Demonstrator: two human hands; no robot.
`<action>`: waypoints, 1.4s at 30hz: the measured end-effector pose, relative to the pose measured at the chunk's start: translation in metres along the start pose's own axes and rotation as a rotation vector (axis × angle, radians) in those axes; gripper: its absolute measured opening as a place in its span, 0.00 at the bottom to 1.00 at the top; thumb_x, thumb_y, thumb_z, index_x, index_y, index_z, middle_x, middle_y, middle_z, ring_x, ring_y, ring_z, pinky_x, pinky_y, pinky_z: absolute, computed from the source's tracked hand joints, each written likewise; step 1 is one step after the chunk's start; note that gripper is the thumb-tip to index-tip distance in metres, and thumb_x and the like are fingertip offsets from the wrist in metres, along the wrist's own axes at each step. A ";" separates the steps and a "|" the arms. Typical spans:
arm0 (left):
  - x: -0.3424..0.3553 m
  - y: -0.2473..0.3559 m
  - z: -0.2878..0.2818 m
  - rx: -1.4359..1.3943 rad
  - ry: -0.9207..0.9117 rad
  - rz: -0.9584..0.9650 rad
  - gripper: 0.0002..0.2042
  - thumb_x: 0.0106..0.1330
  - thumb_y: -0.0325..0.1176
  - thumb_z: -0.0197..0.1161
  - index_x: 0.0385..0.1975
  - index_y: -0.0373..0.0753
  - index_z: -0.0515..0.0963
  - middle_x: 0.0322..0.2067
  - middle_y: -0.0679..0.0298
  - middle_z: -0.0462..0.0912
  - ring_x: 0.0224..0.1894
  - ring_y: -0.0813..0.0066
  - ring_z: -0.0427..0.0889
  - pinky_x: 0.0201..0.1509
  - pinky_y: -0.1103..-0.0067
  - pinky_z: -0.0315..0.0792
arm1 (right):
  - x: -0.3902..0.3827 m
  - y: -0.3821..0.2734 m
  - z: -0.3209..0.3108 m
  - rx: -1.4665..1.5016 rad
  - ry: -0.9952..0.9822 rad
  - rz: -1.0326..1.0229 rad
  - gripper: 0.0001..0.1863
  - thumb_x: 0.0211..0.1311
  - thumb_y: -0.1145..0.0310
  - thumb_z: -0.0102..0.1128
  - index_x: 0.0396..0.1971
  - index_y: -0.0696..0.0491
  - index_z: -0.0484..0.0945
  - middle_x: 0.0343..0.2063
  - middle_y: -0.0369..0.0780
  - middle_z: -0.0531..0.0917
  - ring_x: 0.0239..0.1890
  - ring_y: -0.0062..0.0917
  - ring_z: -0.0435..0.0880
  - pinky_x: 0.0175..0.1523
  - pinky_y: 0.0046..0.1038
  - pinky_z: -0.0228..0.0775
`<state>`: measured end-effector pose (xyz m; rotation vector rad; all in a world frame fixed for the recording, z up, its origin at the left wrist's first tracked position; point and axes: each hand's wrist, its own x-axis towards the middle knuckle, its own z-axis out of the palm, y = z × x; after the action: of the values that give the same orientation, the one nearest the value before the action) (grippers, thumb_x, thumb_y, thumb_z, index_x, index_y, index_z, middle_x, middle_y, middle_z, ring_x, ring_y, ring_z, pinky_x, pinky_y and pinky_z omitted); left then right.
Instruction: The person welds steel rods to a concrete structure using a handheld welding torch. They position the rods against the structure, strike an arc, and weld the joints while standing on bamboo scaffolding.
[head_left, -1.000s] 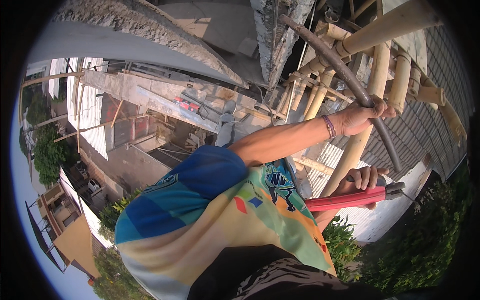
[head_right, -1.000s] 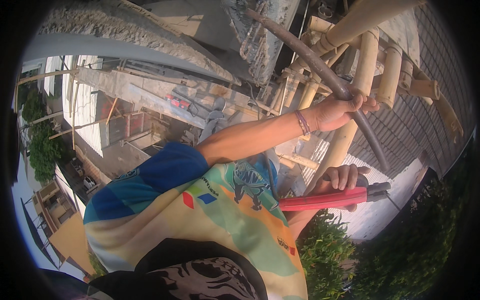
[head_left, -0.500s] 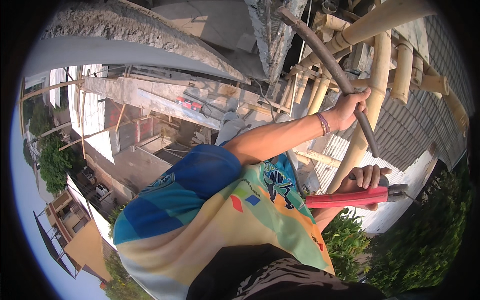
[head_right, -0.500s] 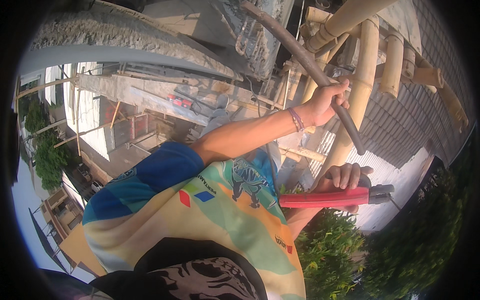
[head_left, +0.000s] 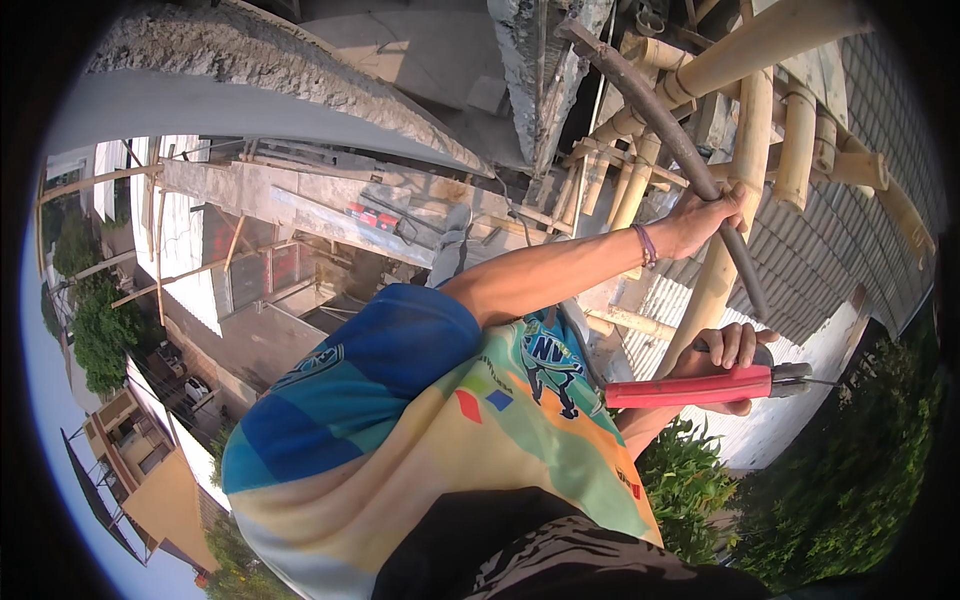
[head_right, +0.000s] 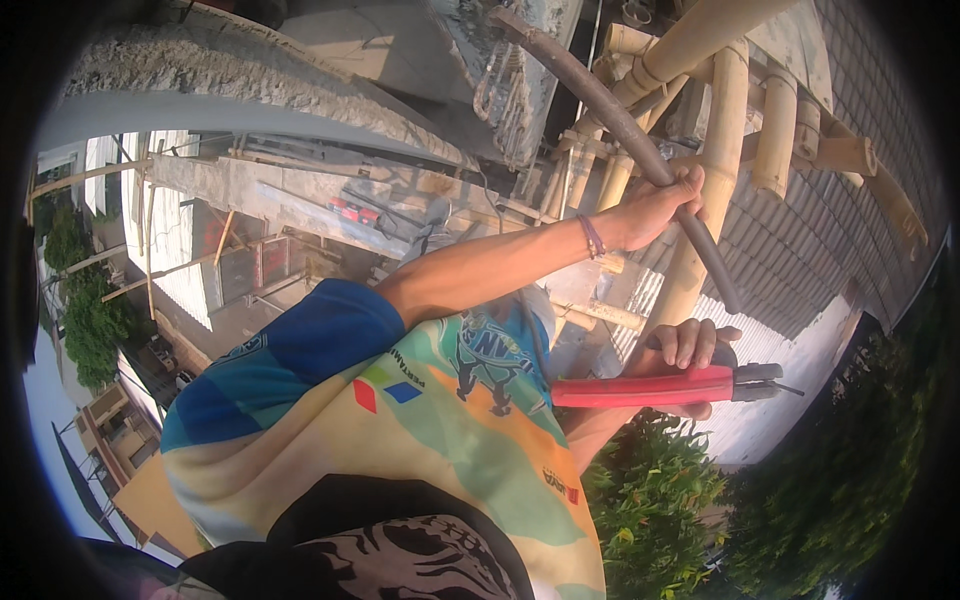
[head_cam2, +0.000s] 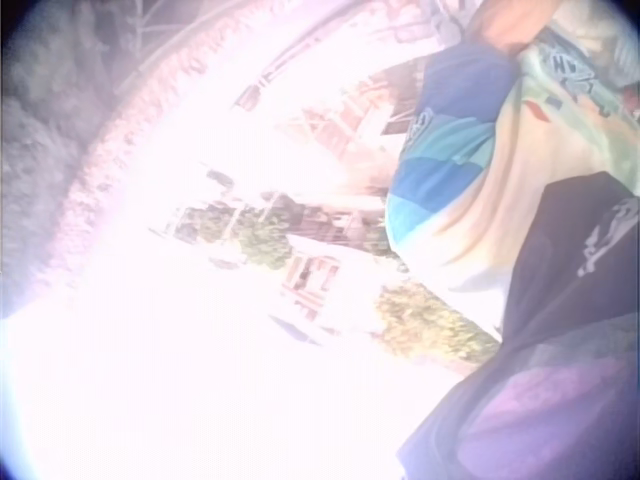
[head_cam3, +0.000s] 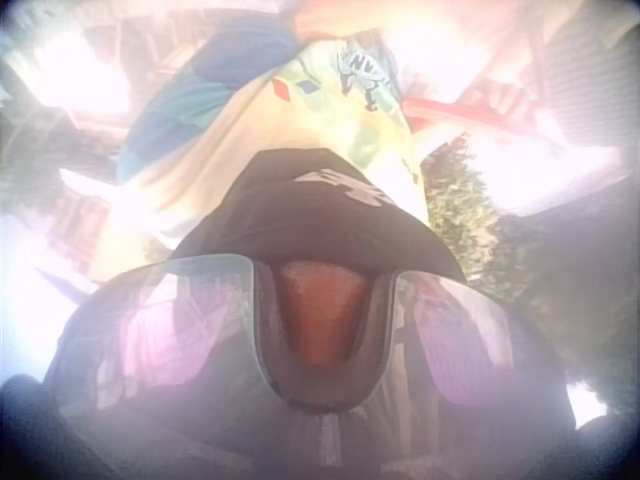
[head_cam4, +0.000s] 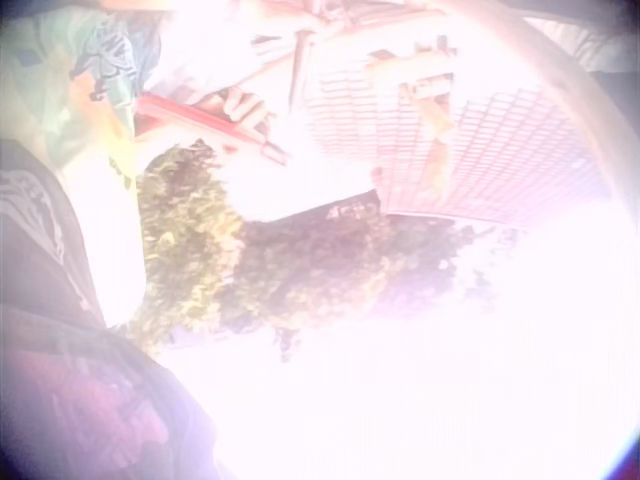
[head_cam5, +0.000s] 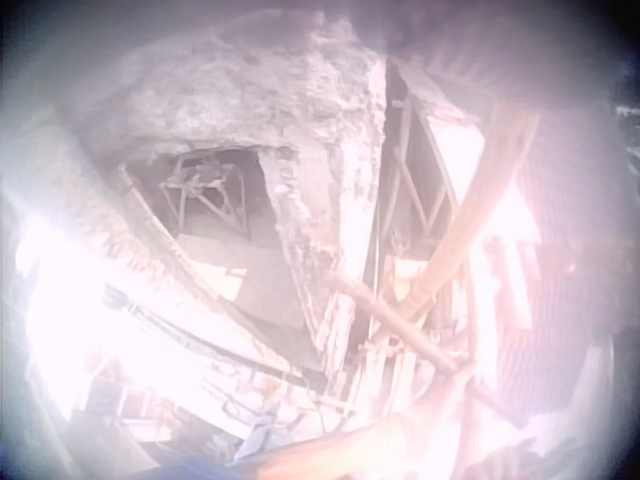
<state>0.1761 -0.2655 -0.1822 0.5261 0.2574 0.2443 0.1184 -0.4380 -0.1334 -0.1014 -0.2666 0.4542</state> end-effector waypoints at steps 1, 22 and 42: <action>0.002 -0.001 0.000 0.058 -0.003 0.063 0.23 0.68 0.53 0.67 0.21 0.43 0.69 0.21 0.69 0.72 0.33 0.75 0.79 0.44 0.73 0.75 | 0.004 -0.003 0.001 -0.001 -0.007 0.005 0.47 0.42 0.69 0.79 0.65 0.59 0.64 0.36 0.35 0.72 0.34 0.22 0.70 0.41 0.25 0.67; -0.123 0.117 0.035 1.096 0.152 0.363 0.25 0.61 0.49 0.75 0.48 0.34 0.80 0.34 0.56 0.86 0.37 0.71 0.83 0.43 0.72 0.75 | 0.082 -0.067 0.001 -0.023 -0.122 0.230 0.47 0.41 0.69 0.80 0.65 0.56 0.66 0.33 0.34 0.72 0.31 0.21 0.69 0.39 0.24 0.67; -0.447 0.068 -0.277 1.146 0.962 -0.208 0.23 0.60 0.50 0.72 0.38 0.31 0.84 0.25 0.54 0.84 0.30 0.71 0.84 0.37 0.71 0.76 | 0.065 0.092 -0.032 -0.172 0.139 0.347 0.41 0.51 0.53 0.64 0.62 0.61 0.66 0.34 0.37 0.68 0.35 0.24 0.68 0.43 0.26 0.67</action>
<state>-0.3390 -0.2122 -0.2975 1.4864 1.4274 0.1082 0.1450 -0.3282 -0.1638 -0.3498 -0.1504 0.7652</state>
